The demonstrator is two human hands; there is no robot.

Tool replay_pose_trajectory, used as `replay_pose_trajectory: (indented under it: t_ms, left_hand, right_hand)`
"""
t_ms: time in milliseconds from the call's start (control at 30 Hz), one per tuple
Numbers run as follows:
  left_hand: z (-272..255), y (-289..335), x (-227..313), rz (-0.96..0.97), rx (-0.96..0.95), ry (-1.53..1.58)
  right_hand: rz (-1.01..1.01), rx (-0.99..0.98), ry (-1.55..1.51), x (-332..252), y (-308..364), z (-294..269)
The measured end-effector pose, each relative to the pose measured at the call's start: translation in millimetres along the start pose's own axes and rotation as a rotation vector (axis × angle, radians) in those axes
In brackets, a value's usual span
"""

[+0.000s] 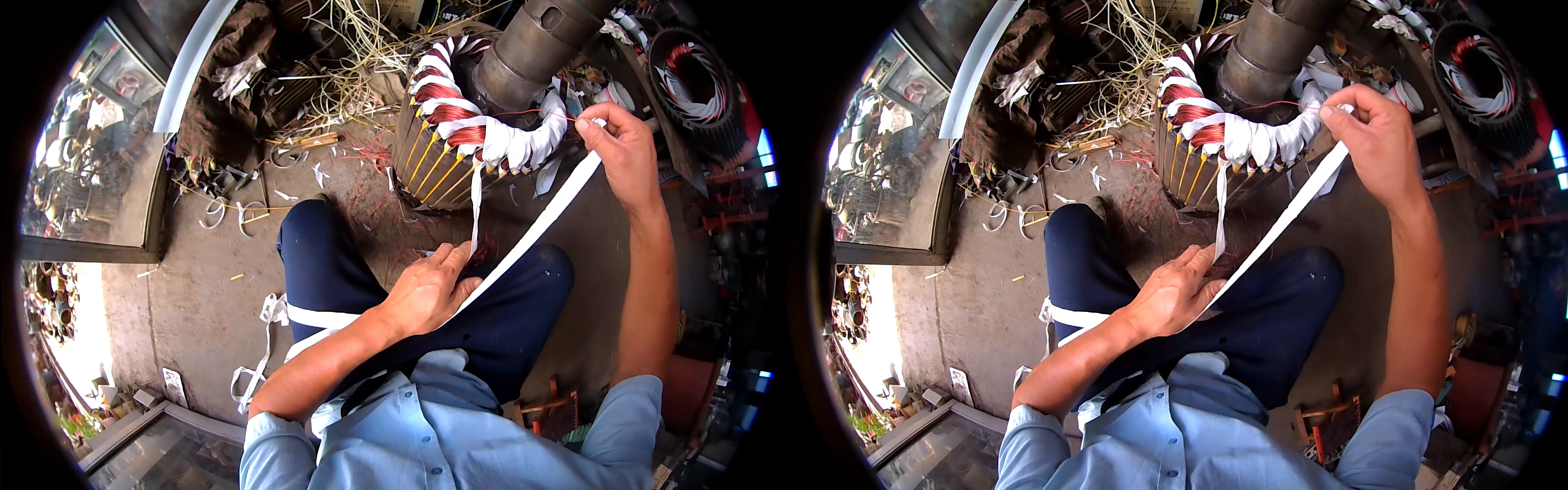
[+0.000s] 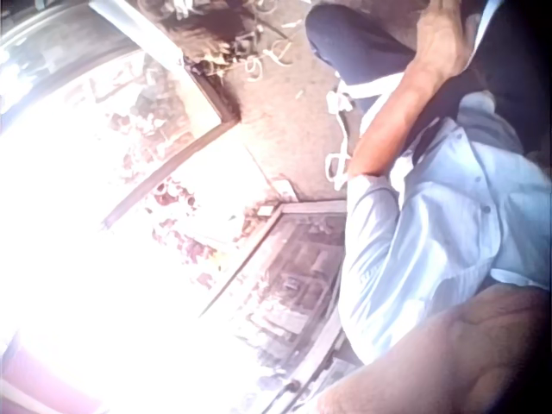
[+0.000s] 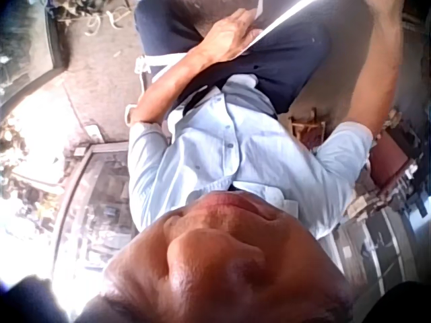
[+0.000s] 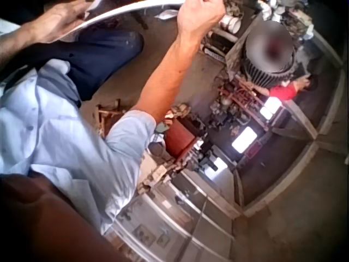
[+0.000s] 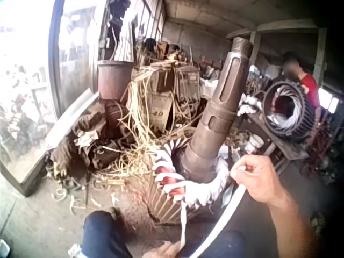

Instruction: The person wraps white insulating tape around the windings of a large motor stator and threads thin red wires through the component slots by hand.

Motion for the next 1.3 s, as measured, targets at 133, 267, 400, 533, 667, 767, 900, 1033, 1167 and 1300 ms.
replay_pose_trajectory:
  t_ms: [133,267,400,533,667,767,900,1033,1167,1300]
  left_hand:
    - [-16,-1,-2,-0.010,0.048,0.071]
    - [-42,-2,-21,0.010,0.233,0.163]
    - [-72,-8,-45,-0.083,0.354,0.161]
    - [-99,-25,-51,-0.055,0.480,-0.059]
    - [-103,-42,-17,0.243,0.505,-0.309]
    - [-101,-49,-4,0.425,0.526,-0.356]
    - [-105,-54,8,0.442,0.512,-0.354]
    - [-107,-50,18,0.445,0.415,-0.240]
    - [-112,-36,9,0.320,0.374,0.017]
    - [-121,-5,11,0.207,0.404,0.091]
  right_hand:
    - [0.054,-0.061,-0.045,14,-29,4]
    - [0.112,-0.150,-0.063,15,-41,16]
    - [0.021,-0.171,0.089,8,-41,46]
    - [-0.079,-0.085,0.356,-16,-26,77]
    - [-0.100,-0.082,0.409,-23,-25,86]
    - [-0.093,-0.103,0.425,-22,-27,88]
    - [-0.164,-0.023,0.456,-26,-27,87]
    - [0.021,-0.057,0.113,-24,-20,79]
    - [0.124,-0.030,-0.465,-35,-2,75]
    - [0.249,0.000,-0.971,-39,31,83]
Point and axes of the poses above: each hand's wrist, its own y-axis away from the middle knuckle, its own z-axis out of the palm, x = y × z, the point moved 9 cm from there along -y, towards the middle knuckle, and after that the axes turned 4 degrees about y, right-handed, at the moved point
